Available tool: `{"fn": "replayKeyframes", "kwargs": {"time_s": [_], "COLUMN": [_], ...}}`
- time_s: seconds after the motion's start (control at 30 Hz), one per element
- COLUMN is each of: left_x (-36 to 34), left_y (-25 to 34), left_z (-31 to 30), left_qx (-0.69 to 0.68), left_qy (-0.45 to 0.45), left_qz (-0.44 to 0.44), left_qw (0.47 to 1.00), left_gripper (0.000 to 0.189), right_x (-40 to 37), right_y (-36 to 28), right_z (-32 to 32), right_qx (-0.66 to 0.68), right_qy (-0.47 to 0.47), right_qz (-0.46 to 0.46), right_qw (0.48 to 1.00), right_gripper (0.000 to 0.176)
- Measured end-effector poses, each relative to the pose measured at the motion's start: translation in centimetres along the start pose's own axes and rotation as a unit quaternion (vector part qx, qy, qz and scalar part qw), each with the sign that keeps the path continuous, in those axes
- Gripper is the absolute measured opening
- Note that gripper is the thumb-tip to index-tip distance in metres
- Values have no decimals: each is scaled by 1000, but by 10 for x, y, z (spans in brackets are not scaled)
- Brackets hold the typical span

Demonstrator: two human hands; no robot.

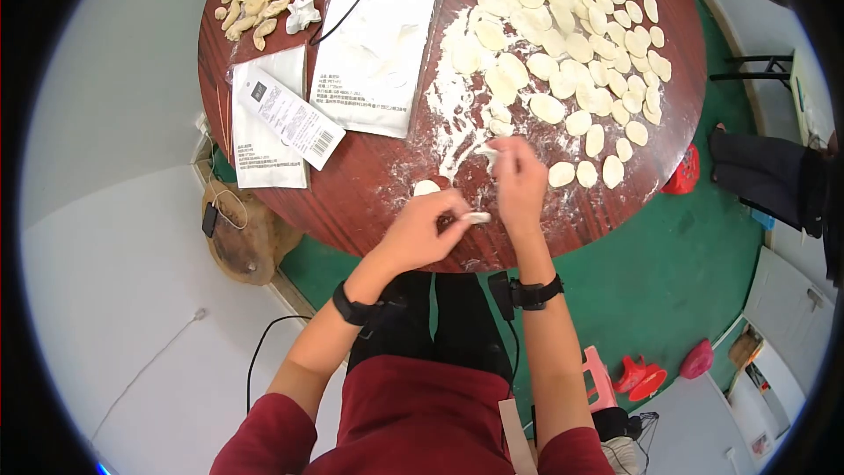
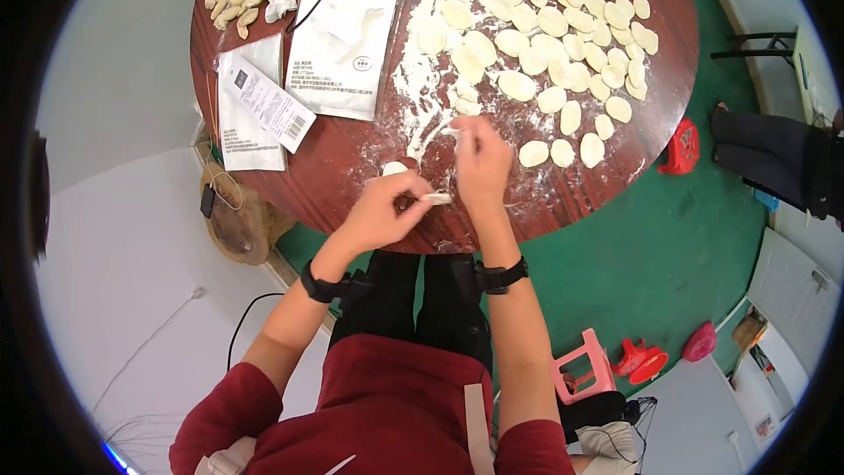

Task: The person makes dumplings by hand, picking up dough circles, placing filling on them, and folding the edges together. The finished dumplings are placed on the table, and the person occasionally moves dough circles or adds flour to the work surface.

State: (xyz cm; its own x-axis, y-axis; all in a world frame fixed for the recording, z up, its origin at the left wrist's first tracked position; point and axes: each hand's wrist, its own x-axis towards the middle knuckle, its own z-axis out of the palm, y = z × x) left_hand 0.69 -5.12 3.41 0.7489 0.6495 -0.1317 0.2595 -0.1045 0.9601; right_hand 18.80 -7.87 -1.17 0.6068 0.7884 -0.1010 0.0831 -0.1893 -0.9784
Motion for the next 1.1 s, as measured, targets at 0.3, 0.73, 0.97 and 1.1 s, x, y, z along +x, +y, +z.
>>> {"fn": "replayKeyframes", "kwargs": {"time_s": [0.3,0.73,0.97,1.1], "left_x": [-48,-5,-7,-6], "left_y": [-40,-40,-45,-41], "left_z": [-59,-12,-7,-6], "left_qx": [21,-96,-28,13], "left_qy": [246,241,223,227], "left_qz": [-181,-211,-237,-227], "left_qw": [952,942,945,947], "left_gripper": [12,26,30,32], "right_x": [-42,-17,-24,17], "right_y": [-14,-13,-3,-14], "right_z": [52,3,-15,14], "right_qx": [-289,-316,-243,-338], "right_qy": [-220,-159,1,-10], "right_qz": [-190,-308,-142,-255], "right_qw": [912,883,959,906], "right_gripper": [32,17,8,16]}}
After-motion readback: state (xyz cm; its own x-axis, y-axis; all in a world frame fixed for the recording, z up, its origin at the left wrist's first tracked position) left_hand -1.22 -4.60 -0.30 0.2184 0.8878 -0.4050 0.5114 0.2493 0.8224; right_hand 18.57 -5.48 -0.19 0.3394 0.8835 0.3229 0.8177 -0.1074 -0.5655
